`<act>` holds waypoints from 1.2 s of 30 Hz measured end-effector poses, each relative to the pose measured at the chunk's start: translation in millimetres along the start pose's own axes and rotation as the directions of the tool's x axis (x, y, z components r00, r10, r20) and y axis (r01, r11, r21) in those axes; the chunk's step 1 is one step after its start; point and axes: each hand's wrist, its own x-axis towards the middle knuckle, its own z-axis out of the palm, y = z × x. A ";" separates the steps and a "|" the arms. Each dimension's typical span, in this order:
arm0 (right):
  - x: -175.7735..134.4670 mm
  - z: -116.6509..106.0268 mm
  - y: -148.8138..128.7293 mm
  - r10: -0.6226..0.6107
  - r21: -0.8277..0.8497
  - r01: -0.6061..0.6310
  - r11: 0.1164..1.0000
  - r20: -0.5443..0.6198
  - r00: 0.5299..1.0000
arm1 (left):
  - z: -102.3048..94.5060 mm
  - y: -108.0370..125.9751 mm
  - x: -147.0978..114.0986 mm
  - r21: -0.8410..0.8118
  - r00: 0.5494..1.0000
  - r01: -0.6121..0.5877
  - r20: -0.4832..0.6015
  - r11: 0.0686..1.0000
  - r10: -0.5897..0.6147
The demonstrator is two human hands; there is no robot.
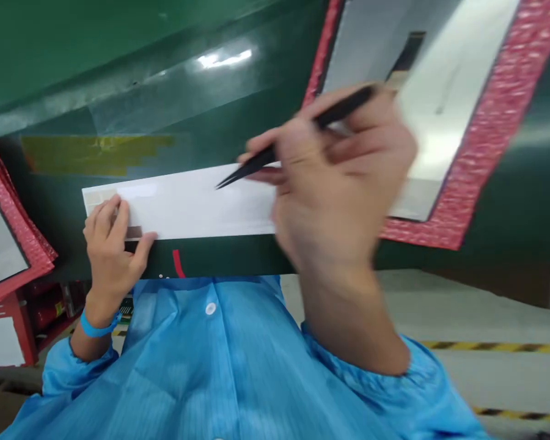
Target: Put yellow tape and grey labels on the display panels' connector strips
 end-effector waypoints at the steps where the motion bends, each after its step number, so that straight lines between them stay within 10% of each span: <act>1: -12.5 18.3 7.6 -0.005 -0.017 0.007 1.000 0.098 0.995 | -1.2 0.6 0.3 -0.036 1.000 -0.002 0.013 0.999 0.002; 9: -58.4 58.8 51.4 0.165 -0.231 -0.065 0.971 0.443 0.881 | -13.8 -30.4 0.4 -0.262 0.984 -0.116 0.102 0.958 0.146; 36: -53.7 64.4 33.8 0.204 -0.396 0.002 0.918 0.478 0.855 | -12.4 -19.1 6.7 -0.356 0.985 -0.009 0.158 0.934 0.069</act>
